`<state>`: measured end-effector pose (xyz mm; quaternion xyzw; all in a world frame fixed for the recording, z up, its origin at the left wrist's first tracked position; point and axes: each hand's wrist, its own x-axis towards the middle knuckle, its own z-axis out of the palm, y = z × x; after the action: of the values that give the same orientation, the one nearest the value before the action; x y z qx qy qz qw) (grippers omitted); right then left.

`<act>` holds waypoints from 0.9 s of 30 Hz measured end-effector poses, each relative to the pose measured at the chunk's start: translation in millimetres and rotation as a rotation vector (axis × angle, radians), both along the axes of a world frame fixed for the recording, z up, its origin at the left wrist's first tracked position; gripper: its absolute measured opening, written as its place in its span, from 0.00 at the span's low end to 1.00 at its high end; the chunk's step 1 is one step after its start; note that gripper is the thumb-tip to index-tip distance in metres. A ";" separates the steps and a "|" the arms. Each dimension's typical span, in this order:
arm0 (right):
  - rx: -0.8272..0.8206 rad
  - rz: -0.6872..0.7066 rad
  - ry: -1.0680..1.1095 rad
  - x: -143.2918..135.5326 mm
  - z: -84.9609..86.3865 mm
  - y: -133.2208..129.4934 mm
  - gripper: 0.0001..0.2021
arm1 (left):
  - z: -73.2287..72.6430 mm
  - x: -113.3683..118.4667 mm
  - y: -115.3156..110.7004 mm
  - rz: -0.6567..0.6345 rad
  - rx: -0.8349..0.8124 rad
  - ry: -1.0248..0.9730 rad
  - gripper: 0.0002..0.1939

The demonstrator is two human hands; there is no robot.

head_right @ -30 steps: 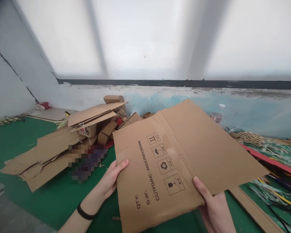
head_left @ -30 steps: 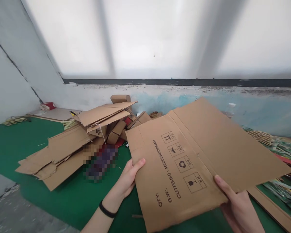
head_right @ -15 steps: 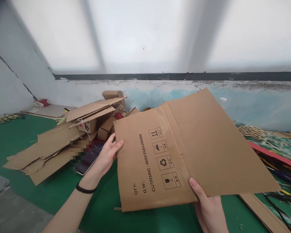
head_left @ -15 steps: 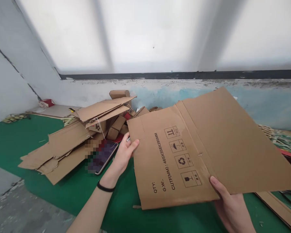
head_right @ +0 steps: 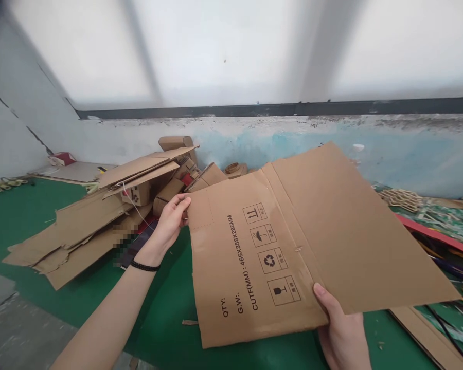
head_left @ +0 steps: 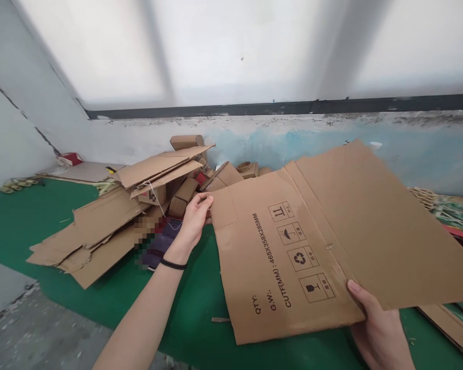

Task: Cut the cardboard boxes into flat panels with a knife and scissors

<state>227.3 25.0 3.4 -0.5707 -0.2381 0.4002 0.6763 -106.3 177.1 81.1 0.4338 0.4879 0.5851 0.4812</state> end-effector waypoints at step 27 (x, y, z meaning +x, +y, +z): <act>0.114 -0.078 0.042 -5.1 -8.6 9.9 0.46 | -30.1 25.6 -82.7 -0.719 -0.310 -0.133 0.31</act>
<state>222.2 34.9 -5.2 -0.5314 -0.2240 0.3712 0.7277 -80.7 94.4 51.0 0.4603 0.3554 0.3254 0.7456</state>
